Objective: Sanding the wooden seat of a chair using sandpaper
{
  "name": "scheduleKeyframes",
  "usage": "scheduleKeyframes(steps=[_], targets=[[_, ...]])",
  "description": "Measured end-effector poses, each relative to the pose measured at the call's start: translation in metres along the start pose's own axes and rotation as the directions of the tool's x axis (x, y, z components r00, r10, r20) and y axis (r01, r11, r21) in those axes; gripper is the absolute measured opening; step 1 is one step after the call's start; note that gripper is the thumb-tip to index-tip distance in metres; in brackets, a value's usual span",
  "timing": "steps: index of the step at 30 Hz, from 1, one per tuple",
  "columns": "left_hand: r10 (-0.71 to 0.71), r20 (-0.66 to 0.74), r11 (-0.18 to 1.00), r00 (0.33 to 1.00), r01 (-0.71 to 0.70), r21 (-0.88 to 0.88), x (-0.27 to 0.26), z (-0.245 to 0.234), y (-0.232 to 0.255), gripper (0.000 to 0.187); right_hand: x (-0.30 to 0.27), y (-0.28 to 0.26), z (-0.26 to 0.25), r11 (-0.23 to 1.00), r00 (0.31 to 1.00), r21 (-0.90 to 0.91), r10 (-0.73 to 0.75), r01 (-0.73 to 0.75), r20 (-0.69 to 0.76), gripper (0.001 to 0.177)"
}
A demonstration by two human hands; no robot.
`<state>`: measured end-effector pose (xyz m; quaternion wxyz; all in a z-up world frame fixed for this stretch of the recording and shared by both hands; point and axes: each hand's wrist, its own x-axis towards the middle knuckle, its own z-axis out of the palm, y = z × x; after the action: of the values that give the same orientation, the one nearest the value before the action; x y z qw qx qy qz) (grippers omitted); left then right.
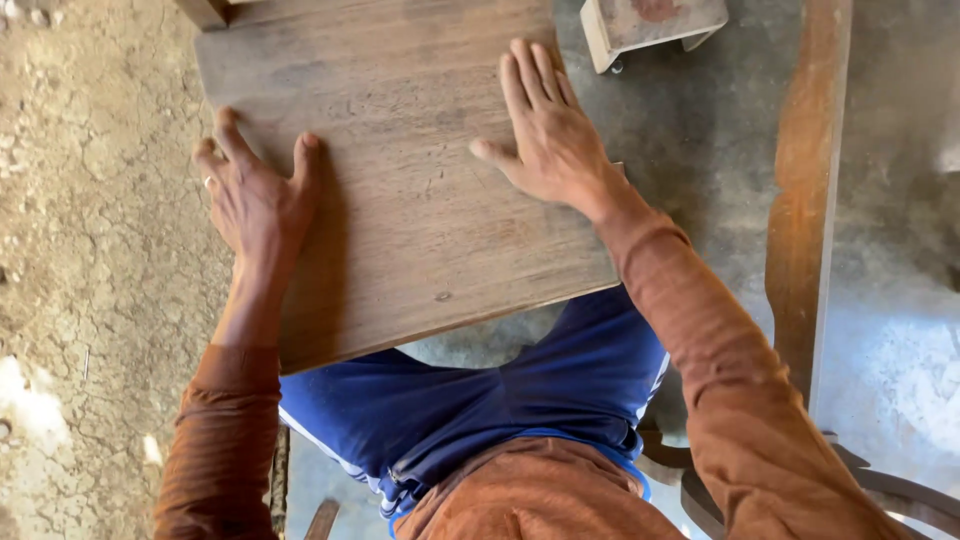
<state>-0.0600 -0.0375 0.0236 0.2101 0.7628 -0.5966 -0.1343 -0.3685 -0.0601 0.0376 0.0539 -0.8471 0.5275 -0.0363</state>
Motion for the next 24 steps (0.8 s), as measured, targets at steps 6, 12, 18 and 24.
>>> scheduleKeyframes(steps=[6, 12, 18, 24], targets=[[0.062, -0.030, 0.995, 0.998, -0.060, 0.083, -0.006, -0.003, 0.006, 0.069, -0.111, -0.051, -0.006, 0.988, 0.983, -0.017, -0.148, 0.151, 0.112, 0.098], [0.122, -0.037, 0.990, 0.992, -0.119, 0.075, -0.003, 0.000, 0.000, 0.068, 0.017, 0.016, -0.010, 0.993, 0.984, -0.055, -0.114, 0.107, -0.138, 0.085], [0.083, -0.019, 0.991, 0.996, -0.081, 0.107, 0.003, 0.003, 0.006, 0.064, -0.100, -0.029, -0.016, 0.978, 0.971, -0.001, -0.205, 0.207, 0.121, 0.099], [0.153, -0.080, 0.985, 0.985, -0.145, 0.091, 0.007, 0.001, 0.008, 0.062, 0.031, 0.045, -0.014, 0.974, 0.957, -0.080, -0.225, 0.213, -0.186, 0.078]])
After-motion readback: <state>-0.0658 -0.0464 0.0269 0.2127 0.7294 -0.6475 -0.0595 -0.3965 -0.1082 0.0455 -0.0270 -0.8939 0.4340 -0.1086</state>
